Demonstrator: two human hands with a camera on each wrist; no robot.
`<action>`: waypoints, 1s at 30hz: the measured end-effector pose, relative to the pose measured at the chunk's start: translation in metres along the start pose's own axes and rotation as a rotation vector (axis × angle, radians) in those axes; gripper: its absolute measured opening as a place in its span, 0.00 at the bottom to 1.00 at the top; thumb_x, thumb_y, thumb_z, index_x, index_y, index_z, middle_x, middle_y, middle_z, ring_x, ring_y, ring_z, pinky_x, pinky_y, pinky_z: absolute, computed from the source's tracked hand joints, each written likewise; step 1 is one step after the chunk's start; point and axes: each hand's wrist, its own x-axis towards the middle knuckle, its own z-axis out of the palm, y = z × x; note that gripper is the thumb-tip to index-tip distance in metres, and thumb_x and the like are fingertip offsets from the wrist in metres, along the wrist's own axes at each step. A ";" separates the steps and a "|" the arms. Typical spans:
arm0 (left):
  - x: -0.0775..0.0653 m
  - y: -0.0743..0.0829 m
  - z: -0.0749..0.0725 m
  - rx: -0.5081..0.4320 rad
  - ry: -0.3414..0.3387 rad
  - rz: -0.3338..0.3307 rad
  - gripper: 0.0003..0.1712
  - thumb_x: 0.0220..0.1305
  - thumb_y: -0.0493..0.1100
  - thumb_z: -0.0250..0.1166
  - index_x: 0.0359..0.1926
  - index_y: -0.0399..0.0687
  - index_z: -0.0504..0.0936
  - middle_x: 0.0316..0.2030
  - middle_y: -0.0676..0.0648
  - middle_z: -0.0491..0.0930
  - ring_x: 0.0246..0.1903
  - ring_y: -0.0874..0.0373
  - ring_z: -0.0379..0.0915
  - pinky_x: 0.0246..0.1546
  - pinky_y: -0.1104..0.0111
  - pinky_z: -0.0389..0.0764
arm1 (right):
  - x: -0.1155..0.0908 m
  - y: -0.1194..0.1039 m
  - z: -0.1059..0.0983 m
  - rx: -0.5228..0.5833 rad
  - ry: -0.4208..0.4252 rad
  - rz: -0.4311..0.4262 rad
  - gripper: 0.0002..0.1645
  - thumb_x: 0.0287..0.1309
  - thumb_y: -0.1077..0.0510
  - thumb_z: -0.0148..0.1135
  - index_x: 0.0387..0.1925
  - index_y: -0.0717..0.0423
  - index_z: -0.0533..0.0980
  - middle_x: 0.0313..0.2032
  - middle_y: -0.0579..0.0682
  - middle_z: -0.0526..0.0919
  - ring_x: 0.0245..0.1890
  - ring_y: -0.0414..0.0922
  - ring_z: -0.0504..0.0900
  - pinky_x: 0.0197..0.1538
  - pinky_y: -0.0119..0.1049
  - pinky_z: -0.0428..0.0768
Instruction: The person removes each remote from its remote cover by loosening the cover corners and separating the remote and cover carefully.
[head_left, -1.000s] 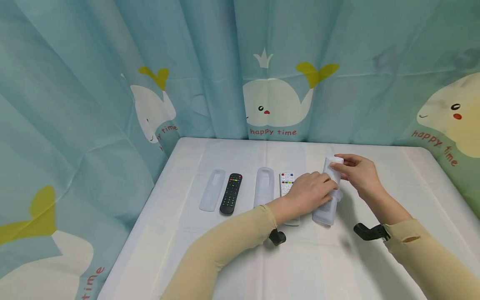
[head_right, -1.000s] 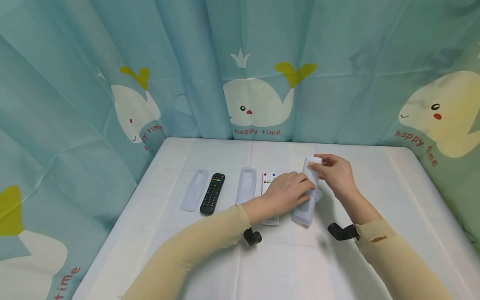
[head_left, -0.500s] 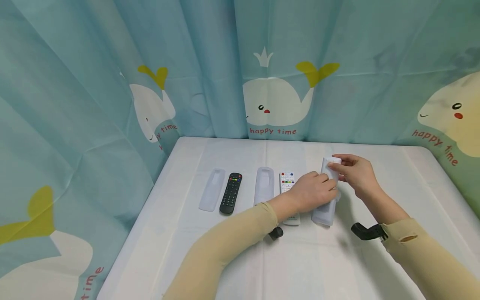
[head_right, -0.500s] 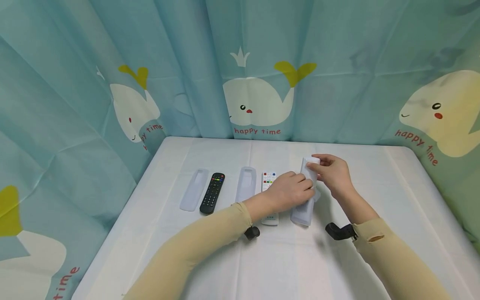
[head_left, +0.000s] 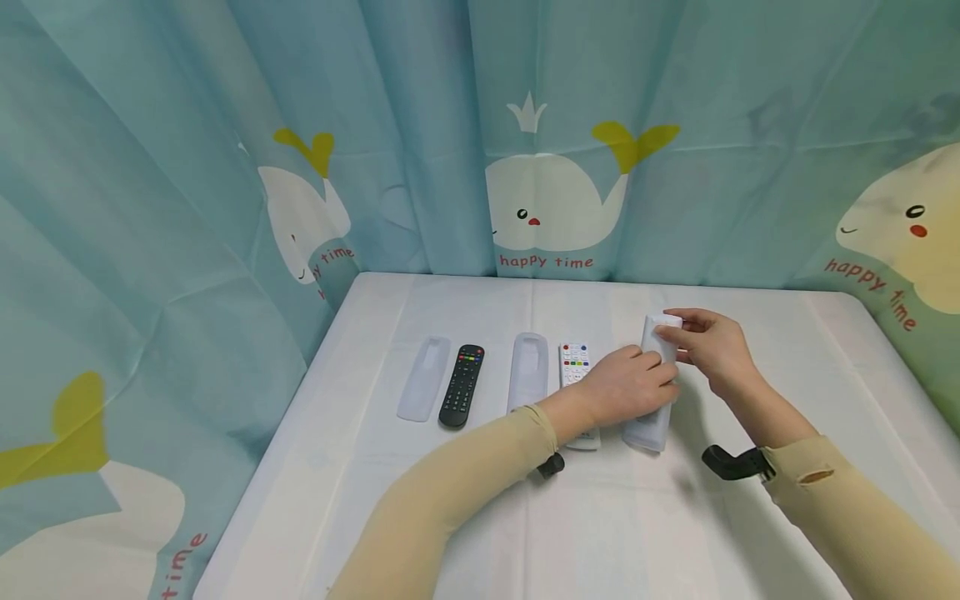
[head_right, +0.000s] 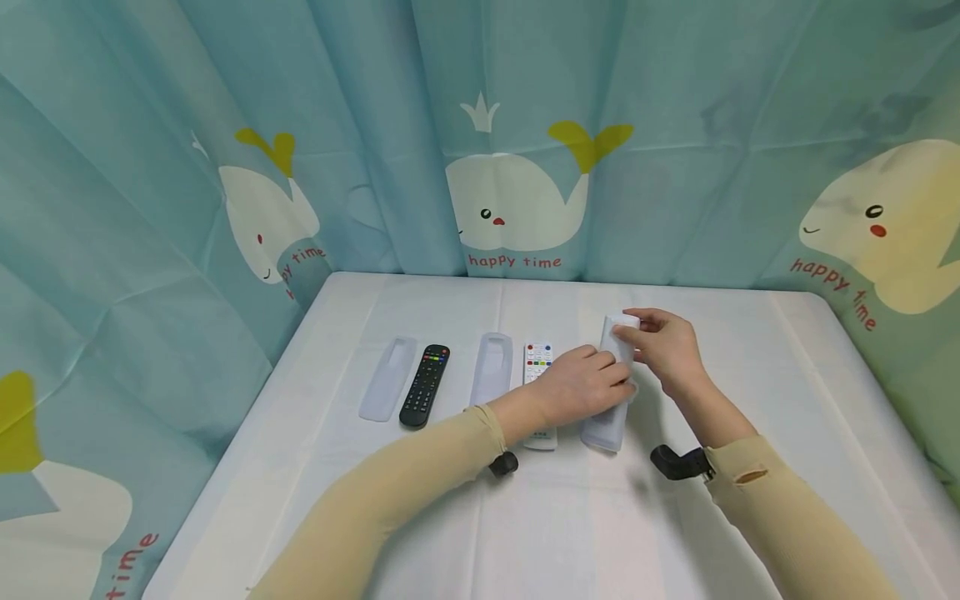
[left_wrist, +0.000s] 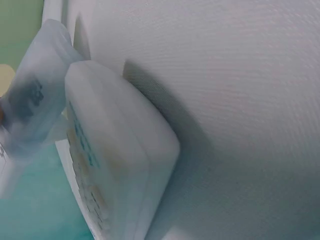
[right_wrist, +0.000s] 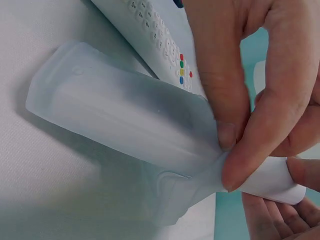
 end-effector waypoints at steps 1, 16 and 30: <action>0.000 0.000 0.000 0.007 -0.001 0.000 0.12 0.76 0.46 0.57 0.49 0.70 0.85 0.48 0.60 0.78 0.46 0.63 0.74 0.42 0.70 0.73 | 0.000 0.000 0.000 -0.002 0.002 0.000 0.35 0.68 0.51 0.67 0.69 0.65 0.71 0.44 0.53 0.68 0.37 0.38 0.74 0.41 0.30 0.85; 0.010 0.029 -0.002 0.047 -0.150 -0.062 0.12 0.78 0.47 0.52 0.51 0.64 0.82 0.52 0.60 0.76 0.50 0.63 0.70 0.48 0.71 0.70 | -0.002 -0.006 -0.004 -0.028 -0.001 -0.055 0.33 0.66 0.53 0.70 0.66 0.65 0.74 0.42 0.53 0.70 0.34 0.35 0.73 0.39 0.27 0.84; 0.003 0.022 -0.007 -0.265 -0.216 -0.200 0.14 0.75 0.47 0.61 0.58 0.66 0.82 0.54 0.60 0.75 0.52 0.65 0.70 0.50 0.74 0.71 | 0.000 0.000 -0.010 -0.004 -0.053 -0.069 0.36 0.67 0.48 0.69 0.69 0.63 0.72 0.47 0.52 0.73 0.39 0.32 0.78 0.42 0.27 0.84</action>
